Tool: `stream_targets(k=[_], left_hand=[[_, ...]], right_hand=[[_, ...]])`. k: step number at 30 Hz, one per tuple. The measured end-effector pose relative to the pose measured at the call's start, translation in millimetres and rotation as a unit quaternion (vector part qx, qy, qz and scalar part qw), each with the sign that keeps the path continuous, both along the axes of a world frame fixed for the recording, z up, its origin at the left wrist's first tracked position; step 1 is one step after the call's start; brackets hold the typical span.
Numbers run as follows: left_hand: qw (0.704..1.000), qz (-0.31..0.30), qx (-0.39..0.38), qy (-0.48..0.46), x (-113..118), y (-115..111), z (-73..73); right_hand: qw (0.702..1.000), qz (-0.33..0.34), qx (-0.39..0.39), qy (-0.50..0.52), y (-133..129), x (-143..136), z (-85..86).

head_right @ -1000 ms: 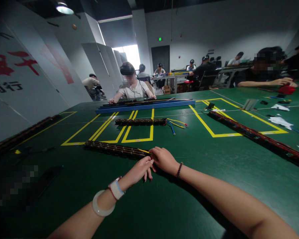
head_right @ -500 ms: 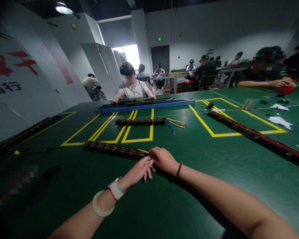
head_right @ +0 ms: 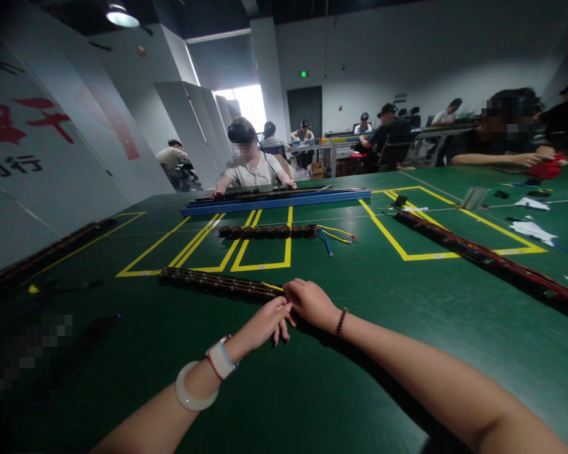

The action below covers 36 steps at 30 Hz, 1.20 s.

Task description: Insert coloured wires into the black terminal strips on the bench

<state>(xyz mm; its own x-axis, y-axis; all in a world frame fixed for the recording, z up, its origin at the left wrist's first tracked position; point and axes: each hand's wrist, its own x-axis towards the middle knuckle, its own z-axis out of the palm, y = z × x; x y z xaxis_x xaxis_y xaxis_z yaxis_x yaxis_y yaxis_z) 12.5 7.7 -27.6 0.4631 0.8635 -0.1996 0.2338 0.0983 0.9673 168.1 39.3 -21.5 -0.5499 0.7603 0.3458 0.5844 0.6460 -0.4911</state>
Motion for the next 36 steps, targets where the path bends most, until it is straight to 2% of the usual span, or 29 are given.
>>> stream_targets(k=[11,36], left_hand=[[1.0,0.002,-0.004,-0.007,0.8,-0.6,-0.2],[1.0,0.001,-0.005,-0.013,0.4,-1.3,0.8]], right_hand=[[0.998,0.01,-0.033,0.044,-0.7,1.1,0.5],[0.998,0.008,-0.047,0.049,0.1,1.8,0.1]])
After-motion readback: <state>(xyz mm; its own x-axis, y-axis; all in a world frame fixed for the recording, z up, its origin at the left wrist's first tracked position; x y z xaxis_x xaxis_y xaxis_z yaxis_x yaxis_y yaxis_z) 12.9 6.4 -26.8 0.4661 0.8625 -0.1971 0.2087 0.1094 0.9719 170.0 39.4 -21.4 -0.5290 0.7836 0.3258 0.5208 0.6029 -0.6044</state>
